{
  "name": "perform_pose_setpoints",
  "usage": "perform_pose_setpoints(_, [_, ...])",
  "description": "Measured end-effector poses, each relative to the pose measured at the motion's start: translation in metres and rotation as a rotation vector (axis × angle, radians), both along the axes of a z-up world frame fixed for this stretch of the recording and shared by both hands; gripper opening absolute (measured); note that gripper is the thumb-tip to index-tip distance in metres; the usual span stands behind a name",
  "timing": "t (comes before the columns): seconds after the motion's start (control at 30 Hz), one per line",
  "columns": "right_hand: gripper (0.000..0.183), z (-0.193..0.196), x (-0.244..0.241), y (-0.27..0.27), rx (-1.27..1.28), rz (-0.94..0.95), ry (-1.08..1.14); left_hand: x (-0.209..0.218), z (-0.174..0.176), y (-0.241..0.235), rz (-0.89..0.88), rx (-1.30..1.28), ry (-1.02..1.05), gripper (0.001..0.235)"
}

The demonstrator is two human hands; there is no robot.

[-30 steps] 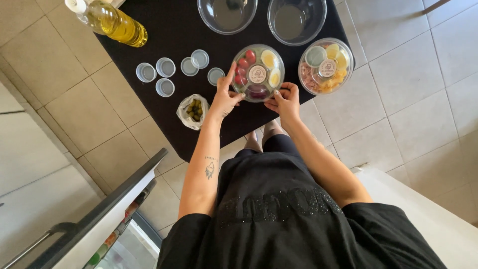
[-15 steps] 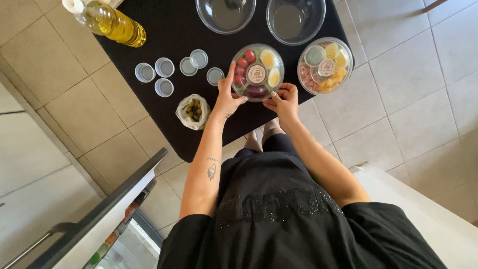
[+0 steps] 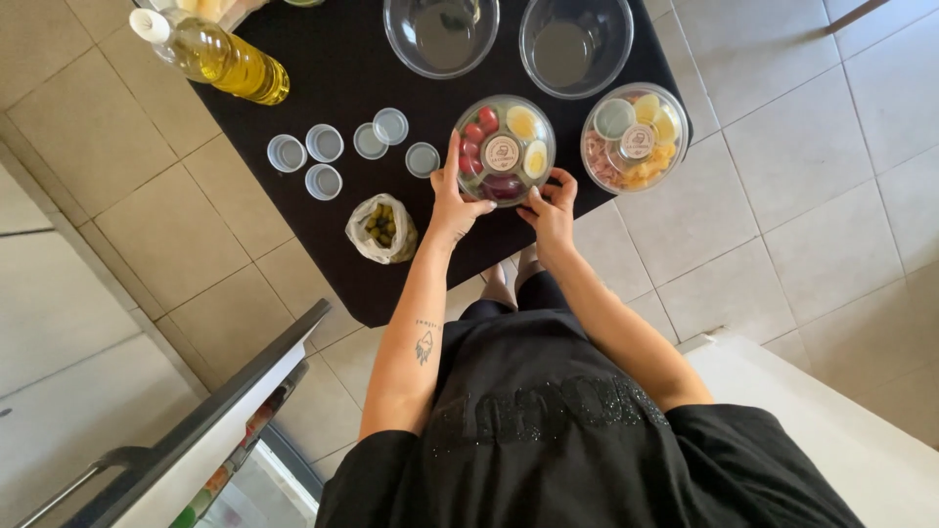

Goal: The person retrieves food containers from the refrigerator and places them on a table. They then pour oil from a bottle into several small plastic cups arranged on the table.

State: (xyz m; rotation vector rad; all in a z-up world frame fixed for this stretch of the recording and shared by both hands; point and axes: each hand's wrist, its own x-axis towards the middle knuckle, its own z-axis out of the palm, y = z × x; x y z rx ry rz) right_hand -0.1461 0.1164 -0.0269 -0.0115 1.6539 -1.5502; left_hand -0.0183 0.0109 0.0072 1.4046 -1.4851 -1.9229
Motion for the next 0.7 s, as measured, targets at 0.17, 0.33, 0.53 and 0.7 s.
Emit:
perform_pose_setpoints(0.17, [0.032, -0.022, 0.004, -0.011, -0.097, -0.034, 0.231, -0.001, 0.007, 0.004, 0.024, 0.038, -0.026, 0.111])
perform_pose_setpoints(0.33, [0.032, 0.002, -0.004, -0.034, -0.174, -0.094, 0.192, -0.001, 0.009, 0.006, 0.037, 0.056, -0.022, 0.11])
perform_pose_setpoints(0.53, [0.026, -0.026, -0.022, -0.05, -0.074, -0.2, 0.158, -0.006, 0.015, 0.005, 0.051, 0.062, -0.034, 0.11])
perform_pose_setpoints(0.7, [0.019, -0.005, -0.034, -0.064, -0.017, -0.132, 0.254, -0.003, 0.011, 0.006, 0.038, 0.039, -0.066, 0.111])
